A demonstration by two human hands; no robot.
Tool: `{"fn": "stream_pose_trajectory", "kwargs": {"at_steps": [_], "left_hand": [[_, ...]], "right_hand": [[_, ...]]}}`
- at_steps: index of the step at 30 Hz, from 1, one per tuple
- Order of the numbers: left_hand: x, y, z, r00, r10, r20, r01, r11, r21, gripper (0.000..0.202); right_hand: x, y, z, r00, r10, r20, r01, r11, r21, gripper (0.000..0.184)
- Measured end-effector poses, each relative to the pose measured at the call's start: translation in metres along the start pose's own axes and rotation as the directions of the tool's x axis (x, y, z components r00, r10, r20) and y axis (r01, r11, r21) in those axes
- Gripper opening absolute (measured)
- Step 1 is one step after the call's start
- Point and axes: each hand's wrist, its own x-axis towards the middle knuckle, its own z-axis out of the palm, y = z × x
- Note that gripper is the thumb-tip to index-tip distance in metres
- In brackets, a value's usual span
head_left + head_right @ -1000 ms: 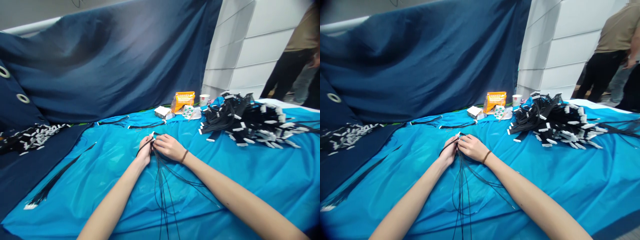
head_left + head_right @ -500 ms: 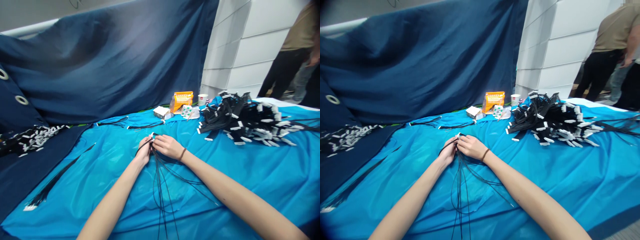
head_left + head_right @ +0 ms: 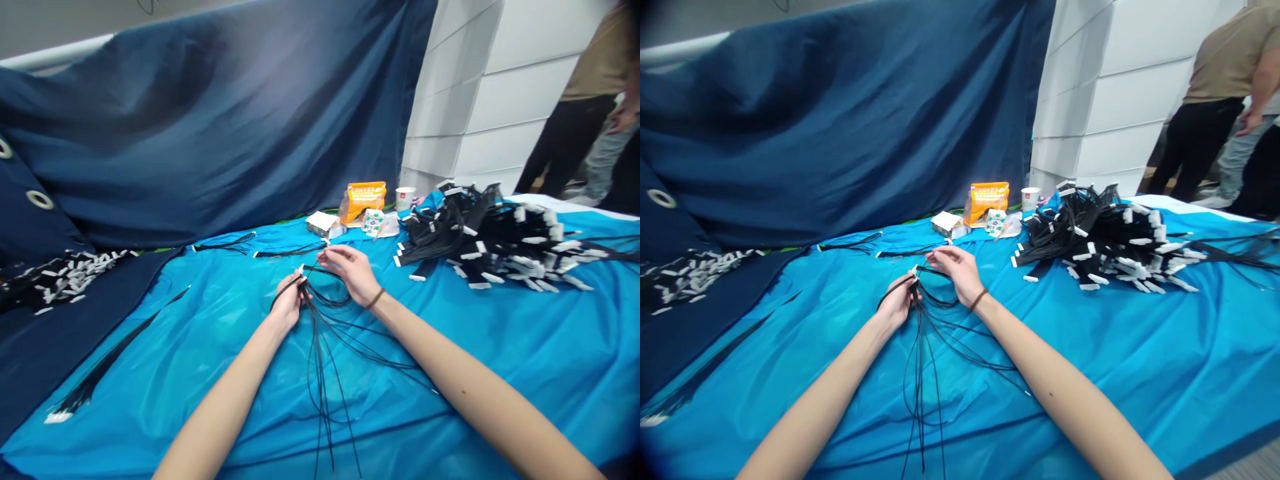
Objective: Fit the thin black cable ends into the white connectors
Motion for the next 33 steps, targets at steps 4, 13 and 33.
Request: {"fn": "stream_pose_trajectory", "kwargs": {"at_steps": [4,13,33], "left_hand": [[0.001,-0.001,0.000,0.999,-0.016,-0.032,0.015,1.000,-0.026,0.014],[-0.007,-0.001,0.002,0.976,0.216,0.034,-0.218,0.974,0.057,0.035],[-0.020,0.003,0.012,0.925,0.371,0.080,-0.372,0.928,-0.011,0.036]], "right_hand": [[0.014,-0.013,-0.018,0.985,0.086,-0.153,-0.043,0.963,0.266,0.016],[0.004,-0.024,-0.017,0.841,-0.514,-0.170,0.367,0.772,-0.519,0.014],[-0.017,0.008,0.007,0.842,-0.477,0.252,0.454,0.373,-0.809,0.022]]}}
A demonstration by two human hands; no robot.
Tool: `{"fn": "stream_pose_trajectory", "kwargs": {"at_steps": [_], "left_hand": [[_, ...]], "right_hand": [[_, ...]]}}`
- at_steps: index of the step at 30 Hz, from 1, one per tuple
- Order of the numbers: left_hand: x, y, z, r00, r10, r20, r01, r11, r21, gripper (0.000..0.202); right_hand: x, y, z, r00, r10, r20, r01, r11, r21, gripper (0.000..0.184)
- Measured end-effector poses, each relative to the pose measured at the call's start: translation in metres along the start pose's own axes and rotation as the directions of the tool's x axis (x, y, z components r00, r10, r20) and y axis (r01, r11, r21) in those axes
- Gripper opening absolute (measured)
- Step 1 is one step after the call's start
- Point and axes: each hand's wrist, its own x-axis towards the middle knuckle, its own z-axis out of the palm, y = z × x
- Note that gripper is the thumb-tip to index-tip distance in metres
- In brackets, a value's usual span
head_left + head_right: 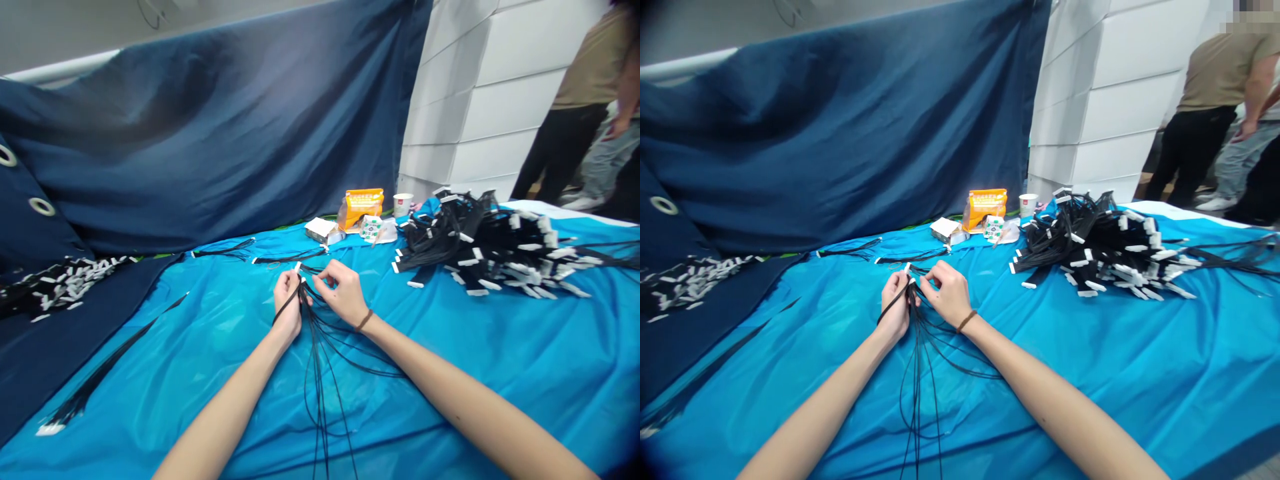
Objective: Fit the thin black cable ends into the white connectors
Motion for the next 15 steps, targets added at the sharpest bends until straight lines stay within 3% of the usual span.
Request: {"fn": "stream_pose_trajectory", "kwargs": {"at_steps": [15], "left_hand": [[0.0004,-0.0013,-0.0004,1.000,0.009,0.009,-0.009,1.000,0.010,0.035]], "right_hand": [[0.0006,-0.0007,-0.0012,1.000,0.012,-0.015,-0.012,0.999,0.033,0.022]]}}
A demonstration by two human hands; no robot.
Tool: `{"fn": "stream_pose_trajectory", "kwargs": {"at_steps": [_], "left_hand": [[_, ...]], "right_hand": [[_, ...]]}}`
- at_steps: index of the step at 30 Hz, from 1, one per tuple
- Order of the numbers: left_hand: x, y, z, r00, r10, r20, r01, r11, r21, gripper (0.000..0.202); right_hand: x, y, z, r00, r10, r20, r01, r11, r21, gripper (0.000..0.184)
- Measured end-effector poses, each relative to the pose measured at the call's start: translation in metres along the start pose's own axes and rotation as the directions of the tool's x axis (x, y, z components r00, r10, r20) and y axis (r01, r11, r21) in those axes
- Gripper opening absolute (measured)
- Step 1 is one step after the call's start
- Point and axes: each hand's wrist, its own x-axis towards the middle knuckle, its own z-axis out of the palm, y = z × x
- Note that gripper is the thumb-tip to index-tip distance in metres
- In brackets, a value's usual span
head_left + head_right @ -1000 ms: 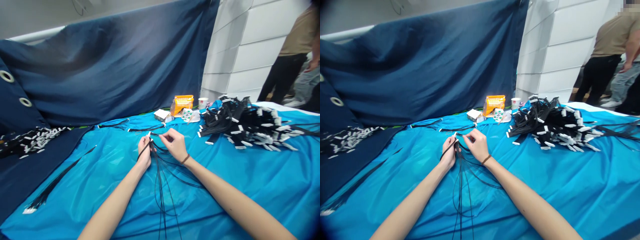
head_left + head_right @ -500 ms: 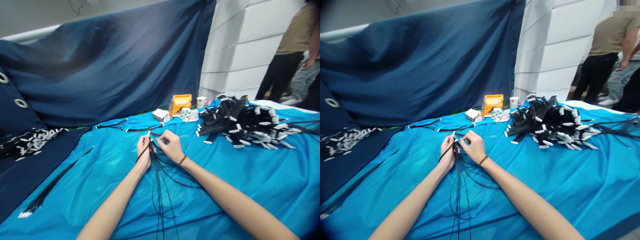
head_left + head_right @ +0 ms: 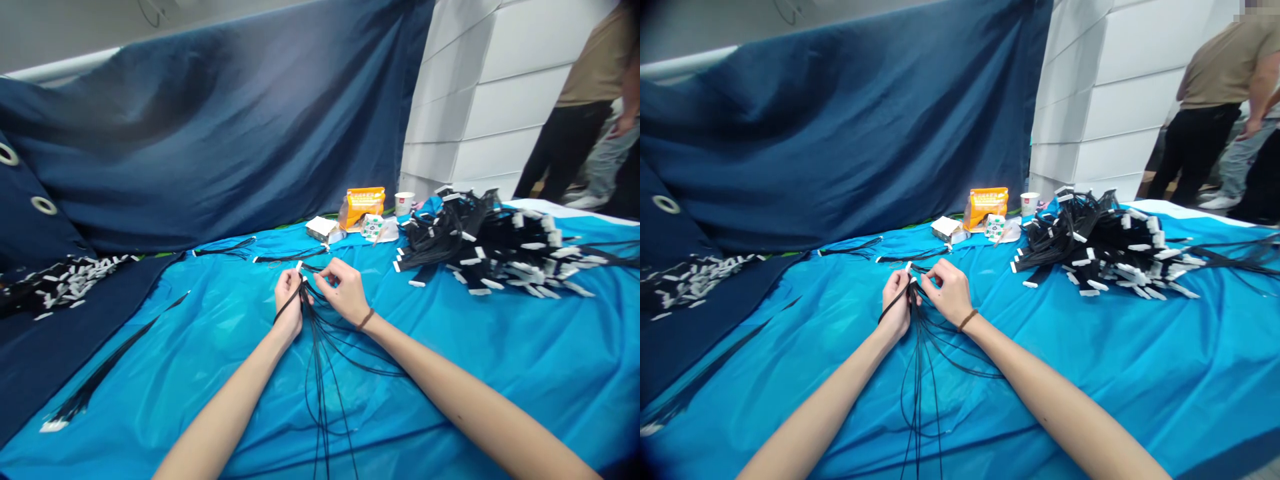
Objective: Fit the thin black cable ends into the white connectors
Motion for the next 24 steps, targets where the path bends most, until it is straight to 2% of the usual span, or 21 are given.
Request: {"fn": "stream_pose_trajectory", "kwargs": {"at_steps": [8,16,24], "left_hand": [[0.0005,-0.0006,0.0000,1.000,0.011,0.009,-0.012,1.000,0.014,0.034],[0.0013,-0.0021,-0.0017,0.996,0.048,0.074,-0.054,0.996,0.073,0.032],[0.0005,-0.0013,-0.0012,0.995,0.050,0.088,-0.054,0.998,0.042,0.031]], "right_hand": [[0.0000,-0.0008,0.0005,1.000,0.008,0.008,-0.008,1.000,0.016,0.022],[0.0004,-0.0027,-0.0023,1.000,-0.003,0.013,0.003,0.999,0.050,0.021],[0.0001,-0.0013,-0.0017,1.000,-0.018,0.015,0.018,0.999,0.042,0.019]]}}
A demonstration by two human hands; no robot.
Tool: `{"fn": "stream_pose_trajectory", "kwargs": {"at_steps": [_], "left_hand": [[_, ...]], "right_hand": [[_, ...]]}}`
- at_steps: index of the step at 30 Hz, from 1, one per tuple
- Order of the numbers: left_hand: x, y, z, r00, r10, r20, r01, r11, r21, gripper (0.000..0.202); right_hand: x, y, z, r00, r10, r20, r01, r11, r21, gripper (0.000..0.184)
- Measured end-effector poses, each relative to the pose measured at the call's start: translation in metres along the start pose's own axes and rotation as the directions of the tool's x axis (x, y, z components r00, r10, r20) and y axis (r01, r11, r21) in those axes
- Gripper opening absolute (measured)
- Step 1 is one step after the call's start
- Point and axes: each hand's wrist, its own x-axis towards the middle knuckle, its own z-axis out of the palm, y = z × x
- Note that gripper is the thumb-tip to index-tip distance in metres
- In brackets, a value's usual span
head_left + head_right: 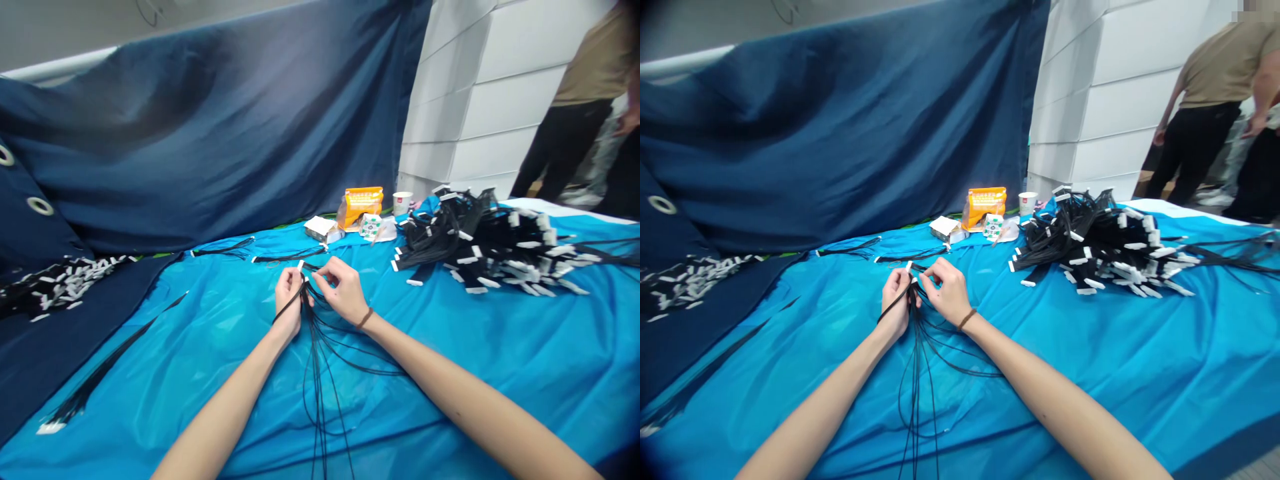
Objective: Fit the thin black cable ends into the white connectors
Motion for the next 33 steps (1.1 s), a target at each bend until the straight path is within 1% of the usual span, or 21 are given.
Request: {"fn": "stream_pose_trajectory", "kwargs": {"at_steps": [3,5,6,7,10,14,17,20,25,29,31,33], "left_hand": [[0.002,-0.002,-0.002,0.999,-0.032,-0.014,0.032,0.999,-0.006,0.032],[0.005,-0.003,-0.004,0.998,-0.056,-0.035,0.056,0.998,-0.017,0.032],[0.006,-0.004,-0.006,0.997,-0.065,-0.052,0.063,0.998,-0.027,0.032],[0.008,-0.005,-0.007,0.995,-0.069,-0.074,0.067,0.997,-0.036,0.032],[0.012,-0.005,-0.014,0.987,-0.065,-0.144,0.059,0.997,-0.041,0.033],[0.018,-0.003,-0.022,0.976,-0.042,-0.213,0.044,0.999,0.005,0.032],[0.021,-0.001,-0.026,0.965,-0.045,-0.258,0.048,0.999,0.003,0.030],[0.022,0.002,-0.025,0.959,-0.070,-0.275,0.064,0.997,-0.032,0.027],[0.020,0.004,-0.022,0.967,-0.087,-0.239,0.073,0.995,-0.069,0.031],[0.017,0.006,-0.022,0.961,-0.143,-0.237,0.141,0.990,-0.027,0.034],[0.016,0.008,-0.022,0.959,-0.155,-0.238,0.157,0.987,-0.009,0.032],[0.016,0.009,-0.022,0.958,-0.174,-0.227,0.172,0.985,-0.027,0.028]], "right_hand": [[0.001,0.001,-0.002,0.998,-0.041,0.049,0.043,0.998,-0.042,0.013],[0.002,0.002,-0.005,0.983,-0.110,0.144,0.126,0.986,-0.106,0.024],[0.002,0.003,-0.006,0.968,-0.148,0.204,0.178,0.974,-0.140,0.028],[0.003,0.004,-0.008,0.947,-0.181,0.265,0.230,0.959,-0.168,0.028],[0.004,0.008,-0.011,0.887,-0.245,0.391,0.339,0.921,-0.192,0.024],[0.006,0.015,-0.014,0.837,-0.273,0.474,0.393,0.903,-0.175,0.031],[0.007,0.020,-0.015,0.813,-0.259,0.522,0.398,0.901,-0.174,0.031],[0.008,0.023,-0.018,0.817,-0.214,0.535,0.385,0.893,-0.232,0.029],[0.006,0.025,-0.020,0.855,-0.085,0.511,0.328,0.852,-0.408,0.028],[0.005,0.022,-0.020,0.857,-0.015,0.516,0.316,0.806,-0.501,0.026],[0.005,0.021,-0.021,0.858,0.011,0.513,0.305,0.794,-0.526,0.025],[0.005,0.022,-0.021,0.858,0.023,0.514,0.298,0.793,-0.532,0.025]]}}
